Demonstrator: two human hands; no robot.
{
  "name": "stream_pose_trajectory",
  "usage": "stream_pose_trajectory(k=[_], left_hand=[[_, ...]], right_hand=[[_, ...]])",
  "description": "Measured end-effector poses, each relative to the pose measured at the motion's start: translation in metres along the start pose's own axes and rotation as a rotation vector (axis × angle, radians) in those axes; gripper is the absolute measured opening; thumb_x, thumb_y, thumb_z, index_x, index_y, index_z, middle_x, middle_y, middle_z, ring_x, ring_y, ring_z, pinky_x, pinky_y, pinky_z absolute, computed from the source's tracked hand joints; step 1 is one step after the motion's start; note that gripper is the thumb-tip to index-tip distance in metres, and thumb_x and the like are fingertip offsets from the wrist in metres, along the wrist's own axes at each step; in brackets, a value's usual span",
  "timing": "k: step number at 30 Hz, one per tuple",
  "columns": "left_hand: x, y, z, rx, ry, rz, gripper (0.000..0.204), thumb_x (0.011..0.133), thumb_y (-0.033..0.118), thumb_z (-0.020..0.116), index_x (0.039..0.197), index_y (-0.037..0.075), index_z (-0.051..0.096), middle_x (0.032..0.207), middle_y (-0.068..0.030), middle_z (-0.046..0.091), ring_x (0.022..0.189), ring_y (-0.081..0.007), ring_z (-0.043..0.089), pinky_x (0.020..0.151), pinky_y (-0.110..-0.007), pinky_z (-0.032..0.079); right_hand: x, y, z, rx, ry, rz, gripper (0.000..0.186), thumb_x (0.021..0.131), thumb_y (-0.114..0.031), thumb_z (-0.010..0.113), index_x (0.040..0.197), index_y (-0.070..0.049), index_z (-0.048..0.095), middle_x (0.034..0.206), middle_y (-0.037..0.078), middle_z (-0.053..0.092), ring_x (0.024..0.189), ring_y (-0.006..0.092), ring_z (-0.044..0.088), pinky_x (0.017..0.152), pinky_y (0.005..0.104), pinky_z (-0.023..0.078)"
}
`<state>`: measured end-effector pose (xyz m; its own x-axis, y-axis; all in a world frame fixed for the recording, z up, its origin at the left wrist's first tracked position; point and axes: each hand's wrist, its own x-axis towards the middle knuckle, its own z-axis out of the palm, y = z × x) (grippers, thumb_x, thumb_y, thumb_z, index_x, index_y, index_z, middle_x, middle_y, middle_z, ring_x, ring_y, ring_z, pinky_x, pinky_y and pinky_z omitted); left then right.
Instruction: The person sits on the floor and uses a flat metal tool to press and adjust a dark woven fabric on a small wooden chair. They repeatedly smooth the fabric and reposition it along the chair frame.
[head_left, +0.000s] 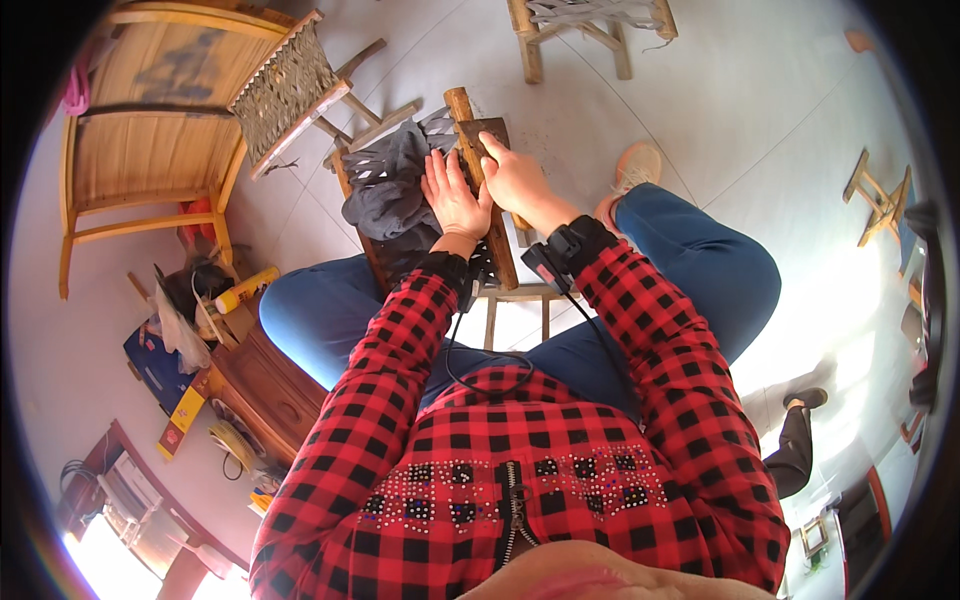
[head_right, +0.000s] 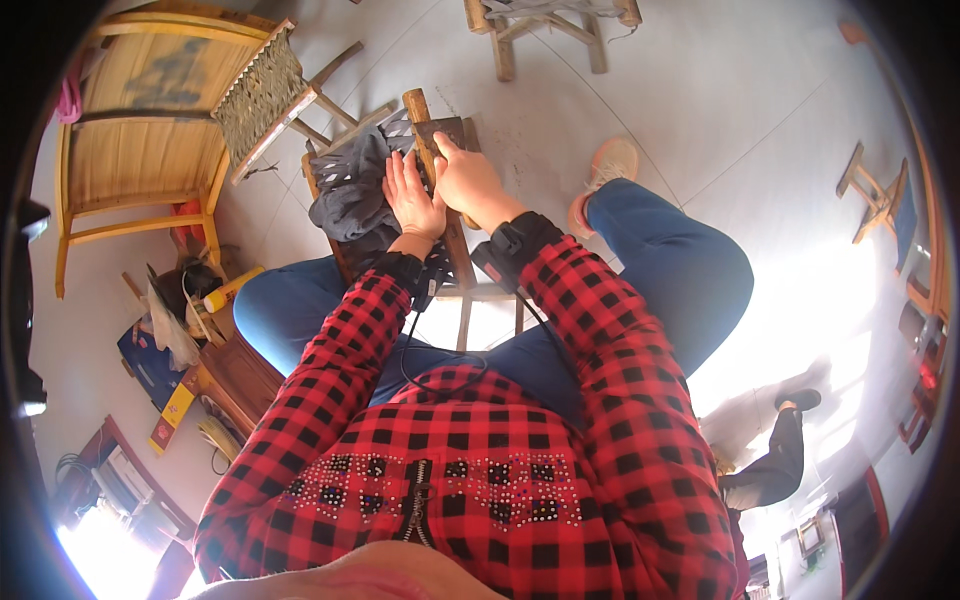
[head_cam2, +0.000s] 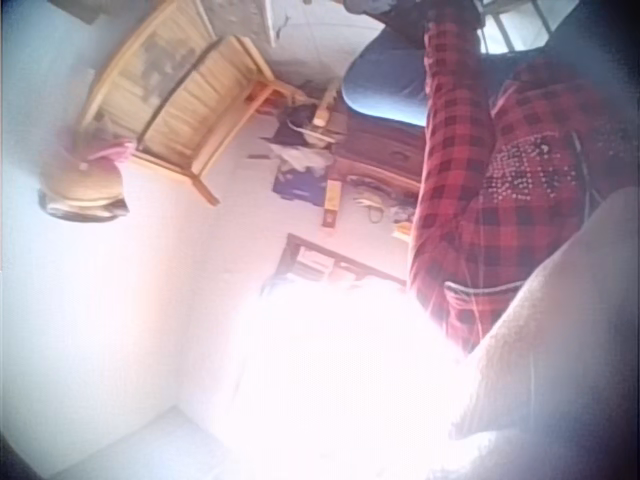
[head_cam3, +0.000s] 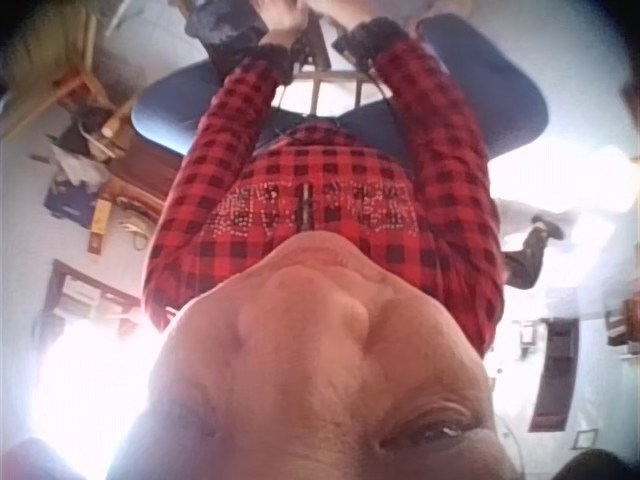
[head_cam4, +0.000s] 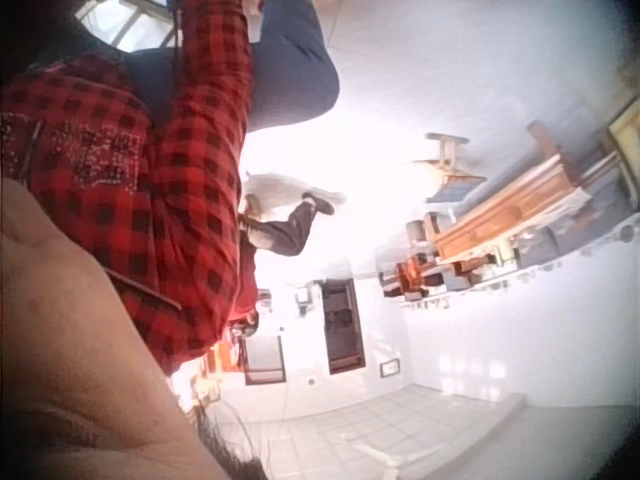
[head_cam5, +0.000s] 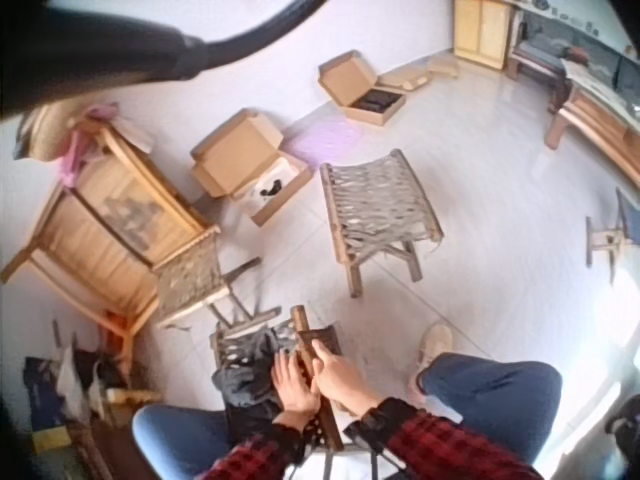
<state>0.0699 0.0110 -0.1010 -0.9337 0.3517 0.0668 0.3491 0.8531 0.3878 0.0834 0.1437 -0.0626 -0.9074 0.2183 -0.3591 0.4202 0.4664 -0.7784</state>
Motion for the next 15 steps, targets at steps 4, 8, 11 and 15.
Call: stream_pose_trajectory(k=[4,8,11,15], left_hand=[[0.0,0.002,0.001,0.017,0.044,0.007,0.07,0.083,0.041,0.057,0.136,0.0,0.036,0.144,-0.0268,0.03,0.136,-0.042,0.023,0.109,-0.055,0.017],[-0.001,0.001,0.0,0.011,-0.01,-0.005,0.076,0.078,0.039,0.06,0.137,0.0,0.033,0.146,-0.027,0.025,0.138,-0.0425,0.019,0.11,-0.057,0.015],[-0.001,0.0,-0.001,0.017,-0.013,0.004,0.076,0.079,0.039,0.06,0.137,0.0,0.033,0.146,-0.027,0.026,0.137,-0.0425,0.02,0.109,-0.056,0.015],[0.0,0.001,0.0,0.027,0.01,0.022,0.073,0.08,0.038,0.06,0.137,0.0,0.033,0.145,-0.0269,0.027,0.136,-0.0425,0.022,0.109,-0.056,0.016]], right_hand=[[-0.003,0.0,-0.006,-0.018,-0.047,0.011,0.046,0.092,-0.024,0.046,0.136,-0.014,0.045,0.094,0.021,0.066,0.088,0.0398,0.063,0.08,0.0473,0.049],[0.02,0.0,-0.018,0.036,-0.052,0.034,0.044,0.092,-0.023,0.046,0.134,-0.013,0.048,0.101,0.021,0.065,0.091,0.0384,0.063,0.08,0.0449,0.05],[0.019,0.002,-0.02,0.04,-0.059,0.006,0.045,0.092,-0.024,0.047,0.136,-0.015,0.047,0.105,0.021,0.064,0.094,0.0379,0.062,0.081,0.0441,0.05],[-0.004,0.002,-0.012,-0.027,-0.07,0.065,0.044,0.093,-0.025,0.046,0.137,-0.02,0.047,0.104,0.02,0.065,0.089,0.0389,0.063,0.08,0.0443,0.05]])
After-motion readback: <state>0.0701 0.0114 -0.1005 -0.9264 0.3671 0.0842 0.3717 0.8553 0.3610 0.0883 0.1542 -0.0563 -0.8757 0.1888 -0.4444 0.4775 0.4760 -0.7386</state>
